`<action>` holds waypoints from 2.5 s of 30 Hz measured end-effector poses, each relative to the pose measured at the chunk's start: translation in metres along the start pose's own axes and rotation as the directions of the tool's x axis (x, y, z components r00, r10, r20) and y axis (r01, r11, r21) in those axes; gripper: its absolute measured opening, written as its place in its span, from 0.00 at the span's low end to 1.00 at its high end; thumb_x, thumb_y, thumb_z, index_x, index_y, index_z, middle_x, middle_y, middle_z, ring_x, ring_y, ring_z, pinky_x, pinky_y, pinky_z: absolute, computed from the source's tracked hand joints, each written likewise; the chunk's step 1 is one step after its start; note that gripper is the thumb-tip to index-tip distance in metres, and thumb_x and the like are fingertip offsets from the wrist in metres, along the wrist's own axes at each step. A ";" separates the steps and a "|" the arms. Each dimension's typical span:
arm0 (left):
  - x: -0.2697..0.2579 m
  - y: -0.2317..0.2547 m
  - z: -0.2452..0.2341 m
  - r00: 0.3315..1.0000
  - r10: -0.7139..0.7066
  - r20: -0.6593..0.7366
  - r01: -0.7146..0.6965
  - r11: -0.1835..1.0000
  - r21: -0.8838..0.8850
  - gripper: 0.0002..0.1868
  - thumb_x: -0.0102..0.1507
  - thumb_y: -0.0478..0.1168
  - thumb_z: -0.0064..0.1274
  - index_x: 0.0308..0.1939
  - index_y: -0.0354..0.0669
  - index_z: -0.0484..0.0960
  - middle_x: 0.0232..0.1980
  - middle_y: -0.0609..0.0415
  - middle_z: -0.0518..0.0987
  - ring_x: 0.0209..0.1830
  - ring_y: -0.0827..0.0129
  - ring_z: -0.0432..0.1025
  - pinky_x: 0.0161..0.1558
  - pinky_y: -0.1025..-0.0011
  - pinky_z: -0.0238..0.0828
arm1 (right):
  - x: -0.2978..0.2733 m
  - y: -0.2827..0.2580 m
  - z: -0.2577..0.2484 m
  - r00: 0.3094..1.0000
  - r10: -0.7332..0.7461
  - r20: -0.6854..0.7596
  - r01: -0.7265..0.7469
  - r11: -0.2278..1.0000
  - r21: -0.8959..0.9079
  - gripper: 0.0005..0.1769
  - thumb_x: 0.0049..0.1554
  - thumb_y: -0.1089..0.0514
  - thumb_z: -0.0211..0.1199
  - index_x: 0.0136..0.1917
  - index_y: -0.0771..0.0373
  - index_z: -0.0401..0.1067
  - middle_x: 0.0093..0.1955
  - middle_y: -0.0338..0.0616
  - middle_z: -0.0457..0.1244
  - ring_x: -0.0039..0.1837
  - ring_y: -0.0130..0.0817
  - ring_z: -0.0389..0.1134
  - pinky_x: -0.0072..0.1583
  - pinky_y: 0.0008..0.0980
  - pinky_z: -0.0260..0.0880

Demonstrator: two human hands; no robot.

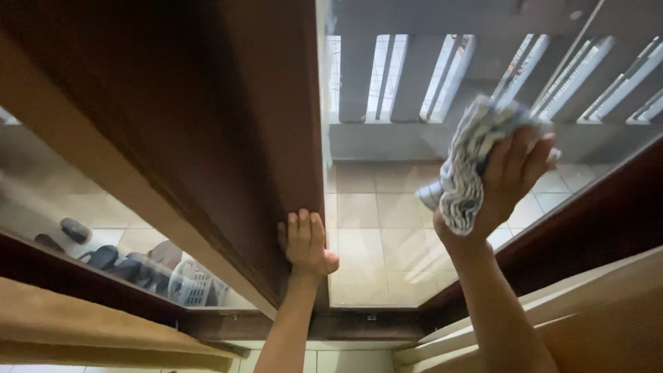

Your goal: The person wipes a glass window pane using a cloth. They hold the wooden frame with one hand and wipe the glass with the other, moving the cloth in vertical and horizontal strokes across the surface.

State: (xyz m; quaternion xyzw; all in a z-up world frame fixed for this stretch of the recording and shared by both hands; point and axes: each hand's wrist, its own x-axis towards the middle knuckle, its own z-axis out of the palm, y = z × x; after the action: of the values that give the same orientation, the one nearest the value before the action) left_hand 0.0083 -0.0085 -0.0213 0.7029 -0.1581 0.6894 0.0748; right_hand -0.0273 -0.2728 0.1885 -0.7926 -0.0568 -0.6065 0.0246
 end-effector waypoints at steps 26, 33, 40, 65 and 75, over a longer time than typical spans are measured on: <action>0.009 0.002 -0.017 0.986 -0.099 0.137 0.105 0.994 -0.038 0.35 0.76 0.54 0.20 0.74 0.30 0.65 0.77 0.36 0.62 0.80 0.41 0.53 0.79 0.41 0.46 | -0.073 0.048 0.019 0.976 0.216 0.004 -0.216 0.976 -0.030 0.43 0.74 0.32 0.43 0.87 0.58 0.33 0.90 0.46 0.34 0.90 0.46 0.30 0.89 0.52 0.29; 0.029 -0.005 -0.014 1.000 0.018 -0.003 -0.018 1.000 0.017 0.39 0.73 0.57 0.26 0.61 0.21 0.78 0.67 0.23 0.73 0.69 0.30 0.66 0.67 0.42 0.63 | -0.239 0.030 0.049 0.993 -0.118 0.015 0.112 0.969 0.220 0.36 0.62 0.51 0.54 0.74 0.80 0.60 0.77 0.83 0.48 0.77 0.90 0.41 0.71 0.90 0.37; 0.038 -0.010 -0.017 0.993 0.113 -0.028 -0.112 0.992 0.050 0.33 0.74 0.49 0.26 0.62 0.22 0.76 0.61 0.24 0.76 0.64 0.28 0.69 0.63 0.36 0.66 | -0.007 -0.015 -0.042 0.964 0.246 0.105 -0.250 0.968 0.035 0.20 0.73 0.61 0.47 0.72 0.78 0.54 0.68 0.82 0.54 0.69 0.88 0.54 0.66 0.82 0.55; 0.074 -0.030 -0.015 0.935 0.329 -0.130 -0.302 0.934 0.192 0.24 0.73 0.38 0.30 0.74 0.40 0.57 0.51 0.26 0.81 0.52 0.28 0.77 0.52 0.29 0.75 | -0.176 0.060 0.094 0.976 0.153 0.155 -0.085 0.923 -0.375 0.28 0.66 0.64 0.57 0.77 0.73 0.59 0.68 0.69 0.55 0.72 0.68 0.57 0.76 0.67 0.51; 0.054 -0.010 -0.020 0.995 0.081 -0.054 -0.070 0.982 0.173 0.23 0.75 0.41 0.35 0.58 0.24 0.80 0.64 0.26 0.77 0.65 0.32 0.71 0.62 0.40 0.69 | -0.181 0.094 0.056 0.909 0.254 0.330 -0.233 0.967 -0.102 0.92 0.32 0.05 0.57 0.82 0.78 0.32 0.83 0.81 0.34 0.83 0.80 0.35 0.80 0.77 0.28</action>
State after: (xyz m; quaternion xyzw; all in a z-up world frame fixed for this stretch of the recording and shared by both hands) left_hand -0.0072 0.0004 0.0340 0.6789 -0.1226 0.7239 -0.0070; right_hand -0.0092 -0.3714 0.0020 -0.8866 0.0574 -0.4541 0.0661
